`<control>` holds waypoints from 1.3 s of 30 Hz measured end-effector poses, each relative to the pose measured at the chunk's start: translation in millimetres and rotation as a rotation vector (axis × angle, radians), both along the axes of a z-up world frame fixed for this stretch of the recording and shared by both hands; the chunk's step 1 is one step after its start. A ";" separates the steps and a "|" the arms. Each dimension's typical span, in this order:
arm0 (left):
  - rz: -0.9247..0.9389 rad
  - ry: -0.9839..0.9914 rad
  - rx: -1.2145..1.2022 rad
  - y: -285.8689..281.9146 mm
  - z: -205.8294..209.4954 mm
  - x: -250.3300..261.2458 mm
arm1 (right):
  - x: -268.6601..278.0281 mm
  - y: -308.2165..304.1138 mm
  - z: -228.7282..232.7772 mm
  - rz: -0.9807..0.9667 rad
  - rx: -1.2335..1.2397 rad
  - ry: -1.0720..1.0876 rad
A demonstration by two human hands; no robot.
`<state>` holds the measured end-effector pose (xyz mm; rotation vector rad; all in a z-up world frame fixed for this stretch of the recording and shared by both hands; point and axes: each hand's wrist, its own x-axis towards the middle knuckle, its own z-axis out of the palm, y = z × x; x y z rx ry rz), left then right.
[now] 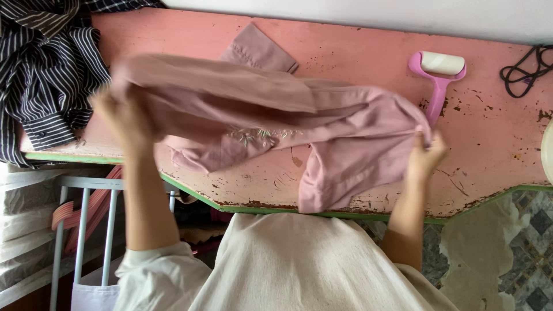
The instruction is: The person lays out a pink shirt on a pink table, smooths it by hand, and then uses a pink lint roller to roll over the fabric surface repeatedly. A striped shirt is visible nearby but not handled.
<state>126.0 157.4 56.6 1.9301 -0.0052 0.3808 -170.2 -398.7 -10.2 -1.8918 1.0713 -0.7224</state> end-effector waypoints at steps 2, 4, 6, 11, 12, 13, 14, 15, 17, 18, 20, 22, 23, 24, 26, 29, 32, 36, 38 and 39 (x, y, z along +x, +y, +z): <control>-0.032 -0.149 -0.193 32.5 24.7 23.3 | -1.3 -18.4 12.3 0.001 -0.010 -0.220; -0.173 -0.265 -0.330 54.5 51.0 33.6 | -1.9 -34.3 20.5 0.011 -0.049 -0.368; -0.220 -0.272 -0.403 59.6 66.2 30.4 | -3.6 -47.7 25.3 0.081 -0.181 -0.486; -0.147 0.135 -0.240 52.4 80.6 22.1 | -4.2 -79.9 33.3 0.253 0.142 -0.561; -0.116 0.303 -0.144 49.0 77.2 20.3 | -4.4 -83.3 34.1 0.301 0.285 -0.553; -0.224 0.479 0.129 46.4 73.8 19.8 | -1.8 -83.7 32.6 0.304 0.241 -0.462; -0.336 0.647 0.403 43.5 70.1 21.1 | 1.2 -84.2 32.3 0.306 0.194 -0.372; -0.463 0.759 0.524 41.6 65.6 19.1 | 6.0 -83.3 31.9 0.306 0.148 -0.282; -0.577 0.944 0.632 35.8 57.4 15.9 | 20.3 -76.9 31.0 0.308 0.059 -0.102; -0.565 1.014 0.617 31.3 54.6 15.9 | 27.3 -72.2 32.0 0.307 0.014 -0.016; -0.504 0.922 0.703 21.5 52.8 15.2 | 37.0 -57.6 33.0 0.295 -0.085 0.219; -0.403 0.592 0.886 10.2 52.3 8.6 | 40.7 -45.0 38.2 0.377 -0.147 0.283; -0.421 0.561 0.867 2.1 51.0 5.7 | 42.8 -36.1 39.1 0.467 -0.160 0.228; -0.437 0.532 0.846 -5.5 49.4 2.0 | 43.7 -29.2 41.8 0.558 -0.172 0.173; -0.456 0.534 0.806 -18.2 45.8 -4.3 | 39.2 -20.1 51.1 0.519 -0.328 0.286; -0.442 0.481 0.756 -19.0 43.9 -6.9 | 19.8 -11.7 66.0 0.548 -0.412 0.239; -0.376 0.228 0.597 -0.7 44.7 -6.8 | 3.6 -9.6 72.3 0.767 -0.686 0.232; -0.388 0.320 -0.144 19.8 46.5 -6.8 | -3.4 -8.4 73.6 0.790 -0.372 0.634; -0.557 0.368 -0.343 20.2 50.0 -11.7 | -2.2 -8.8 81.6 0.683 -0.523 0.397; -0.696 0.349 -0.299 15.8 52.8 -15.2 | -0.3 -8.8 87.6 0.633 -0.596 0.273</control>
